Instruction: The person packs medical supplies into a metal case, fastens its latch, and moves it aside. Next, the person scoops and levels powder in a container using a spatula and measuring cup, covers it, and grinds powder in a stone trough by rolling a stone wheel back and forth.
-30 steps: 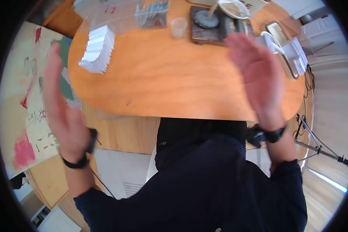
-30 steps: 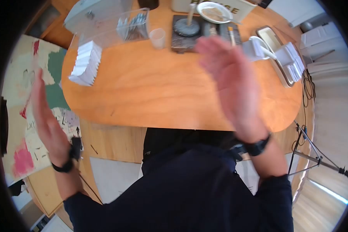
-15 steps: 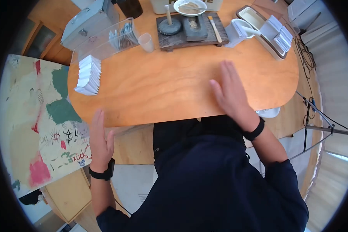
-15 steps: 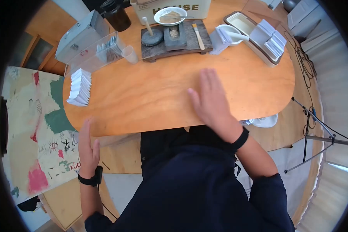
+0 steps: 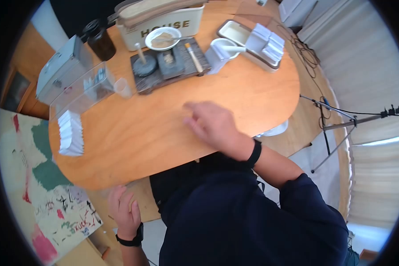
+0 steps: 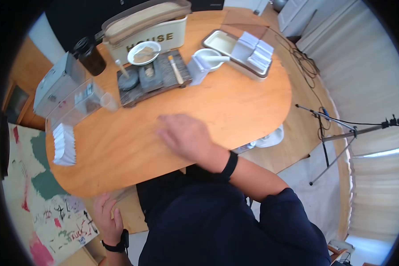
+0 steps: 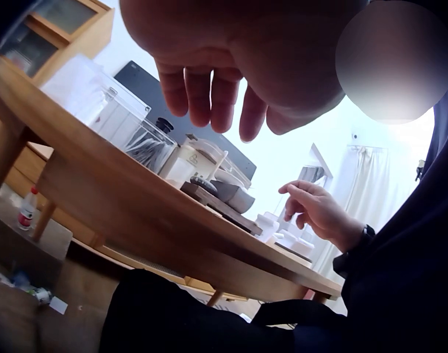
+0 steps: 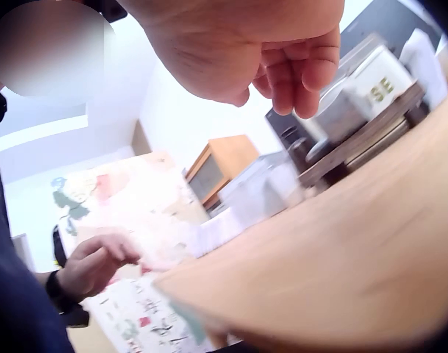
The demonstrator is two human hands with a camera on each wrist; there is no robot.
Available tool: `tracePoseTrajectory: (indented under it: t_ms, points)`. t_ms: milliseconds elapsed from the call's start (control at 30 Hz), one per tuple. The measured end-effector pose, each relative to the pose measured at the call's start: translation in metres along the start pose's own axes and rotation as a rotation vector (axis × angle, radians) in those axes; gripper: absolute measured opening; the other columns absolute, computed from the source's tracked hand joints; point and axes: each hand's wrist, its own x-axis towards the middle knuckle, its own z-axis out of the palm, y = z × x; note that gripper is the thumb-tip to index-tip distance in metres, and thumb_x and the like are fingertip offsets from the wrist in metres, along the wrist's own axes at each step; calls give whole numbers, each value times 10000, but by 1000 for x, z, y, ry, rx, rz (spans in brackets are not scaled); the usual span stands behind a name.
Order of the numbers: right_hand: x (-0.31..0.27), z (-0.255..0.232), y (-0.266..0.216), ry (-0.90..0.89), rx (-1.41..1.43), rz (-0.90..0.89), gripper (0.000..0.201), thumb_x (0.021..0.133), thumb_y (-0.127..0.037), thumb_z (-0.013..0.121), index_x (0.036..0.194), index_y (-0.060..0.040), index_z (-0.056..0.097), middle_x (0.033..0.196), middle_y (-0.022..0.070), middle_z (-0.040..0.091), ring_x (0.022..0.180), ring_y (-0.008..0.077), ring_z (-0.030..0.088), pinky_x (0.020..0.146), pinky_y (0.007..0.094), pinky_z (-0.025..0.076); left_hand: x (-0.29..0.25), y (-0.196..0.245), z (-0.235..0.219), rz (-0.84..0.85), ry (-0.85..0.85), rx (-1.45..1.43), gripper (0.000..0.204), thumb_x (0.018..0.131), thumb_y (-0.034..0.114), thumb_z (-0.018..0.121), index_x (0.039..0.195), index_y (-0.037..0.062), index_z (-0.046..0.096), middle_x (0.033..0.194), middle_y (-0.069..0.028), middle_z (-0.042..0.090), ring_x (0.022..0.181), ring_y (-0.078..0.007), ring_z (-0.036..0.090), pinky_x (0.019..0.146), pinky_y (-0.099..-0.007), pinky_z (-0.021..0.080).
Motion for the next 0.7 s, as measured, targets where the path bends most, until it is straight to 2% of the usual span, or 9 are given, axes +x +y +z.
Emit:
tracePoseTrajectory:
  t_ms: [100, 167, 200, 267, 300, 367, 533, 633, 700]
  points:
    - [16, -34, 73, 123, -198, 264, 174, 858, -165, 698, 1005, -72, 681, 834, 91, 678, 708, 264, 675, 624, 367, 536, 5, -2, 6, -16, 18, -37, 226, 843, 94, 625, 1047, -3, 632, 1168, -196, 601, 1103, -402, 568, 969, -487, 444]
    - [31, -51, 121, 167, -171, 364, 158, 884, -186, 671, 971, -55, 687, 804, 114, 685, 705, 291, 674, 624, 382, 529, 7, -1, 6, -18, 29, -38, 230, 839, 90, 626, 1049, -4, 631, 1167, -197, 599, 1085, -394, 572, 950, -479, 451]
    - [44, -60, 122, 138, -120, 418, 167, 905, -206, 647, 954, -51, 689, 771, 141, 682, 700, 314, 668, 631, 400, 524, 12, 2, 9, -13, 26, -44, 229, 832, 76, 630, 1047, -1, 633, 1155, -195, 599, 1065, -386, 576, 931, -468, 458]
    - [66, -59, 113, 46, -191, 262, 169, 897, -210, 656, 929, -46, 685, 751, 145, 680, 713, 319, 674, 642, 417, 531, 20, 6, 15, -14, 24, -41, 230, 825, 62, 633, 1046, 1, 634, 1143, -193, 599, 1044, -377, 579, 911, -456, 466]
    - [72, -50, 103, 45, -183, 260, 169, 897, -210, 656, 929, -46, 685, 751, 145, 680, 713, 319, 674, 642, 417, 531, 23, 7, 19, -8, 24, -72, 235, 816, 47, 637, 1046, 2, 634, 1133, -192, 600, 1030, -371, 583, 899, -447, 472]
    - [82, -24, 78, -268, -328, 349, 205, 873, -226, 686, 949, -37, 662, 798, 150, 689, 763, 328, 682, 655, 436, 542, 26, 9, 24, 0, 22, -100, 242, 807, 32, 641, 1046, 3, 634, 1122, -190, 601, 1015, -364, 586, 887, -437, 477]
    - [89, 16, 76, -265, -394, 273, 290, 846, -270, 727, 984, -48, 604, 922, 158, 651, 827, 347, 678, 665, 435, 555, 25, 16, 23, 0, 39, -112, 252, 802, 12, 648, 1054, 2, 636, 1119, -192, 604, 988, -359, 599, 849, -420, 495]
    - [80, 27, 93, -294, -463, 219, 221, 844, -223, 707, 938, -49, 608, 917, 144, 629, 832, 330, 676, 679, 418, 556, 19, 11, 24, -29, 33, -112, 256, 802, 3, 648, 1057, 2, 636, 1117, -191, 605, 981, -359, 601, 839, -411, 501]
    - [76, 30, 106, -257, -504, 99, 129, 838, -152, 659, 904, -49, 619, 913, 131, 618, 811, 315, 667, 687, 409, 555, 16, 7, 28, -39, 36, -133, 252, 801, 0, 648, 1053, 2, 638, 1118, -187, 606, 975, -357, 601, 838, -405, 500]
